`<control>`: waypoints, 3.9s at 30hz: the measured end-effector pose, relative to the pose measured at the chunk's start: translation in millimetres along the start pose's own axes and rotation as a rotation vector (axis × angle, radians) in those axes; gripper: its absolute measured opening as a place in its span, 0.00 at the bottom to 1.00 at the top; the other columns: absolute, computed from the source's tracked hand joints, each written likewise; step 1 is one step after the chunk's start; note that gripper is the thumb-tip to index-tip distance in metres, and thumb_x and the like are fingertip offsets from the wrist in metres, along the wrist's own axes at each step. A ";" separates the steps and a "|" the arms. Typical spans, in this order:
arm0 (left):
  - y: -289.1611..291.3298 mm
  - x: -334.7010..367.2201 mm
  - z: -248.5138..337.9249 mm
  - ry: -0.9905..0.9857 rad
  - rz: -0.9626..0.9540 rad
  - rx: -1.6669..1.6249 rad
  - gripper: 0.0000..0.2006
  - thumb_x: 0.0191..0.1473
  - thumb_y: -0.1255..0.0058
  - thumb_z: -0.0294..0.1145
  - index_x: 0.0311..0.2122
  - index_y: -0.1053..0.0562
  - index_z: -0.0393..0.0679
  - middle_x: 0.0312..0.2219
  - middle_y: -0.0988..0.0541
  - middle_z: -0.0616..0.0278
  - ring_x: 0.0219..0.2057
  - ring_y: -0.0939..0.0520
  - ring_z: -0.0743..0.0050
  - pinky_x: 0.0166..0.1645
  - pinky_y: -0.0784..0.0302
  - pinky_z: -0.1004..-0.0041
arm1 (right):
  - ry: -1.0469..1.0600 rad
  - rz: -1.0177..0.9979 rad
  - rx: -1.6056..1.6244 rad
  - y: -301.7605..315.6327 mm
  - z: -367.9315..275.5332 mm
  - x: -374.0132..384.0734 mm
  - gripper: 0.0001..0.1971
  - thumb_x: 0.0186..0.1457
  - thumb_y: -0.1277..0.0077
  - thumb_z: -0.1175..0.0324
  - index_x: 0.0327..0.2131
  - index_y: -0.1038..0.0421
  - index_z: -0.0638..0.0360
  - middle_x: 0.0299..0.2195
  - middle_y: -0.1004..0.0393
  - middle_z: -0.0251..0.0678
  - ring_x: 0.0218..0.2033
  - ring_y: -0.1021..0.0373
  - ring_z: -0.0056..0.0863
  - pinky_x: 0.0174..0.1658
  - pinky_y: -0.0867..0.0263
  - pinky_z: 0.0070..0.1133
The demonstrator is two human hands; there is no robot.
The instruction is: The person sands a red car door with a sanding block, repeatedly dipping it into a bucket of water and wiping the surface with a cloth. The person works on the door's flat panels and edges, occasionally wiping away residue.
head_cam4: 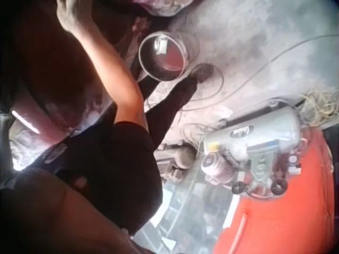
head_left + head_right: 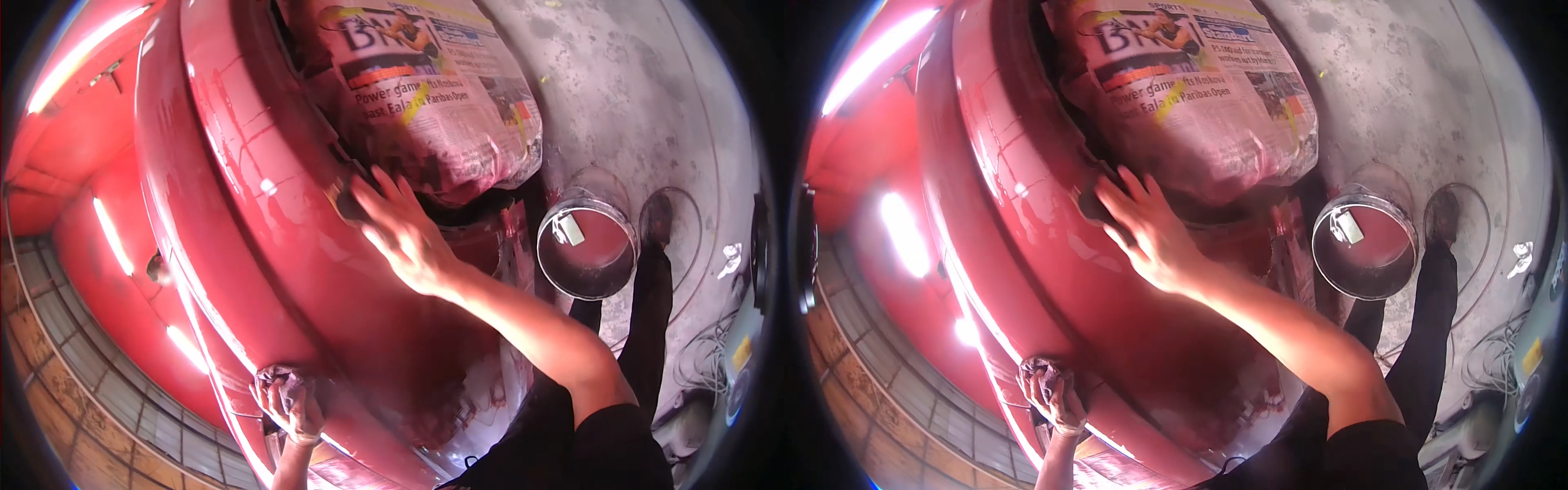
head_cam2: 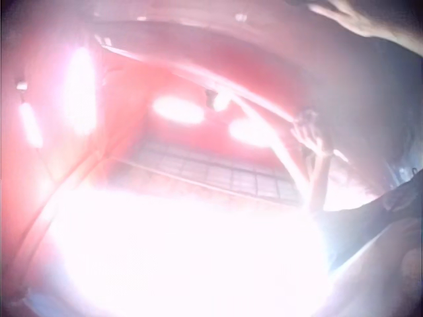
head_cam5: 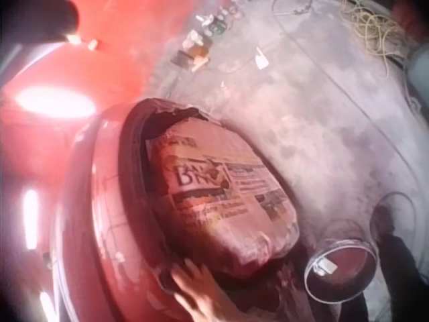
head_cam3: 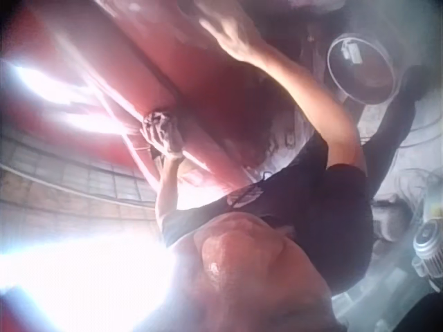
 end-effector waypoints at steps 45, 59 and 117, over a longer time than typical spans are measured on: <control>2.0 0.1 -2.2 -0.020 0.000 -0.029 0.20 0.62 0.53 0.25 0.59 0.26 0.45 0.61 0.29 0.50 0.65 0.34 0.32 0.70 0.43 0.34 | -0.351 -0.001 0.572 10.1 27.7 -52.8 0.22 0.72 0.54 0.59 0.66 0.32 0.53 0.68 0.35 0.45 0.76 0.54 0.47 0.76 0.60 0.43; -7.8 -19.6 -8.4 0.149 -0.082 -0.304 0.25 0.55 0.50 0.12 0.59 0.30 0.40 0.61 0.38 0.34 0.62 0.34 0.30 0.62 0.27 0.43 | 0.014 0.262 0.142 22.2 24.4 -41.7 0.19 0.55 0.37 0.74 0.51 0.23 0.57 0.49 0.22 0.40 0.52 0.30 0.43 0.56 0.32 0.35; -10.1 -63.2 -27.3 0.097 -0.127 -0.345 0.21 0.68 0.59 0.22 0.65 0.39 0.32 0.57 0.29 0.42 0.53 0.21 0.43 0.56 0.17 0.57 | 0.060 0.222 0.097 6.7 23.4 -15.2 0.20 0.45 0.43 0.86 0.45 0.24 0.63 0.32 0.29 0.39 0.31 0.27 0.40 0.32 0.29 0.31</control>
Point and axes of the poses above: each hand's wrist, its own x-axis towards the middle knuckle, its own y-axis out of the back of the hand, z = x × y, the point moved 4 cm from there along x, towards the middle knuckle
